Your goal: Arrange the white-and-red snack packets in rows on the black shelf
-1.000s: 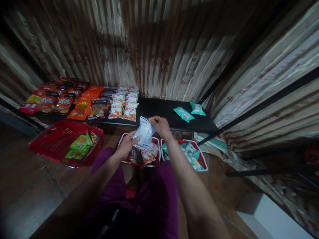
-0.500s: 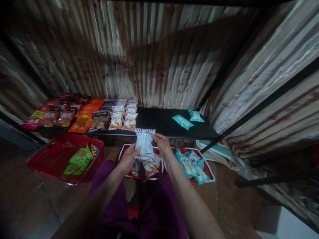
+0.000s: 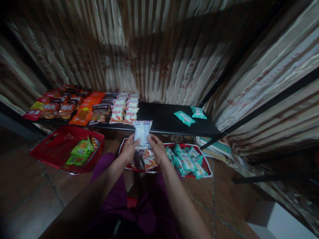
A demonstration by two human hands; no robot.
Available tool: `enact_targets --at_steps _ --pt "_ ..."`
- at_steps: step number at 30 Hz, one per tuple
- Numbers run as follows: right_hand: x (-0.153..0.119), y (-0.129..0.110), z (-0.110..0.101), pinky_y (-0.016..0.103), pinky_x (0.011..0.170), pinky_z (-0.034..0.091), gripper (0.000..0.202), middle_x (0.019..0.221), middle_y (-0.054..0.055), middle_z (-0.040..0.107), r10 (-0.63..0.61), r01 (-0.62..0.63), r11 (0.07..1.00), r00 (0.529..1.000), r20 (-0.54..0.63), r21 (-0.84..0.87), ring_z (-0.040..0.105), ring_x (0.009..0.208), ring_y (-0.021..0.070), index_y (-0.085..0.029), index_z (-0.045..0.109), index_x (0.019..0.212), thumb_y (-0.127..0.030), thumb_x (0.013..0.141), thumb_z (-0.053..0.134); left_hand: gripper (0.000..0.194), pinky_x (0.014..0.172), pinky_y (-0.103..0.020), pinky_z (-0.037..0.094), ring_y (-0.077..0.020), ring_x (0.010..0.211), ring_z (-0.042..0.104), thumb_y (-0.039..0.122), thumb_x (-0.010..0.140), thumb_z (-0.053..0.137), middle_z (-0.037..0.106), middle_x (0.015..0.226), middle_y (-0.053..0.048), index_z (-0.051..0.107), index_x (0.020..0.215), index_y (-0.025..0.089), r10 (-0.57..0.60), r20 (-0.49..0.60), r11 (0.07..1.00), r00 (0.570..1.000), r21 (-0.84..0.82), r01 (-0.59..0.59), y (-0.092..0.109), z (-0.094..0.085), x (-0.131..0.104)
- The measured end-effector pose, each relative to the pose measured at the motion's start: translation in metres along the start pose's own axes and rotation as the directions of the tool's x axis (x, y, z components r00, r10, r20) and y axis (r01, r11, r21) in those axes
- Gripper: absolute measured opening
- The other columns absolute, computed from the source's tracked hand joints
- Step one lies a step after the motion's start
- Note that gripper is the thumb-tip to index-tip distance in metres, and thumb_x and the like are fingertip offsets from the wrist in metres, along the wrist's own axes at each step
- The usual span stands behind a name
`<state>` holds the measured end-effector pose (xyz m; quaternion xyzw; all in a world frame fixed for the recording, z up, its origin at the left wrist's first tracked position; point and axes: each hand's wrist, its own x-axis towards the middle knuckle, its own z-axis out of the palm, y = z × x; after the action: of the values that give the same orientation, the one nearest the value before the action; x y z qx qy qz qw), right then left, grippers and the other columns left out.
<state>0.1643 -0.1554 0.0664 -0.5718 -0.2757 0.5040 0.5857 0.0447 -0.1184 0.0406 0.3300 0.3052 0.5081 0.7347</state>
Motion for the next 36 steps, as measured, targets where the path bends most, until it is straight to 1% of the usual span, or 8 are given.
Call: enact_targets --at_steps 6,9,13,18,23,29,33,36 --pt "0.004 0.008 0.006 0.034 0.064 0.053 0.049 0.085 0.003 0.073 0.012 0.004 0.989 0.994 -0.108 0.149 0.067 0.073 0.0217 -0.022 0.068 0.094 -0.037 0.049 0.08 0.049 0.079 -0.031 0.047 -0.0201 0.089 0.063 0.034 0.059 0.075 0.068 0.1 -0.008 0.061 0.102 0.015 -0.095 -0.023 0.992 0.995 0.08 0.096 0.013 -0.001 0.006" --pt "0.005 0.01 0.006 0.035 0.067 0.053 0.05 0.083 0.002 0.073 0.005 0.013 0.986 0.994 -0.108 0.164 0.067 0.072 0.0217 -0.021 0.068 0.093 -0.035 0.047 0.081 0.046 0.076 -0.031 0.047 -0.0198 0.084 0.063 0.039 0.061 0.074 0.069 0.093 -0.008 0.062 0.099 0.014 -0.137 -0.029 0.982 0.99 0.127 0.14 0.024 0.002 0.011" --pt "0.003 0.011 0.007 0.036 0.071 0.053 0.05 0.085 0.003 0.073 -0.03 0.037 0.99 0.998 -0.056 0.138 0.067 0.076 0.0219 -0.02 0.068 0.096 -0.038 0.051 0.08 0.048 0.07 -0.031 0.048 -0.0181 0.073 0.063 0.039 0.058 0.076 0.07 0.085 -0.007 0.062 0.095 0.013 -0.107 -0.002 0.991 0.994 0.086 0.106 0.024 0.005 0.018" --pt "0.0 0.011 0.006 0.035 0.08 0.051 0.052 0.098 0.003 0.071 -0.108 0.108 0.993 0.994 0.005 0.051 0.066 0.085 0.0199 -0.023 0.063 0.108 -0.042 0.06 0.074 0.045 0.066 -0.03 0.049 -0.0156 0.067 0.062 0.039 0.058 0.077 0.069 0.084 -0.006 0.06 0.091 0.014 -0.033 -0.071 0.995 0.997 0.093 0.039 0.012 0.009 0.024" --pt "0.0 0.015 0.01 0.034 0.075 0.052 0.047 0.092 0.002 0.072 -0.147 0.149 0.989 0.987 -0.066 0.021 0.067 0.081 0.0206 -0.022 0.066 0.101 -0.044 0.06 0.074 0.046 0.065 -0.028 0.048 -0.0152 0.067 0.062 0.042 0.057 0.077 0.068 0.085 -0.006 0.059 0.091 0.015 -0.012 -0.082 0.996 0.997 0.085 0.019 0.009 0.012 0.022" --pt "0.003 0.021 0.013 0.035 0.066 0.053 0.046 0.076 0.002 0.073 -0.065 0.084 0.99 0.984 -0.167 0.11 0.067 0.068 0.0217 -0.02 0.068 0.093 -0.046 0.056 0.076 0.045 0.068 -0.029 0.048 -0.0162 0.073 0.062 0.039 0.059 0.076 0.068 0.09 -0.007 0.061 0.094 0.015 -0.087 -0.042 0.994 0.995 0.062 0.09 0.015 0.01 0.019" --pt "0.004 0.018 0.012 0.033 0.064 0.054 0.045 0.076 0.002 0.073 -0.071 0.084 0.994 0.98 -0.188 0.062 0.067 0.069 0.0214 -0.02 0.068 0.089 -0.049 0.056 0.075 0.038 0.065 -0.028 0.046 -0.0159 0.07 0.061 0.038 0.059 0.074 0.068 0.083 -0.005 0.063 0.087 0.015 -0.132 -0.056 0.985 0.99 0.106 0.137 0.018 0.006 0.022" --pt "0.004 0.017 0.01 0.033 0.062 0.053 0.047 0.08 0.003 0.073 -0.077 0.084 0.996 0.986 -0.148 0.039 0.067 0.069 0.0215 -0.02 0.067 0.091 -0.052 0.058 0.072 0.038 0.063 -0.028 0.046 -0.0158 0.067 0.061 0.038 0.057 0.075 0.067 0.077 -0.004 0.063 0.084 0.015 -0.145 -0.075 0.983 0.987 0.106 0.152 0.016 0.004 0.023"
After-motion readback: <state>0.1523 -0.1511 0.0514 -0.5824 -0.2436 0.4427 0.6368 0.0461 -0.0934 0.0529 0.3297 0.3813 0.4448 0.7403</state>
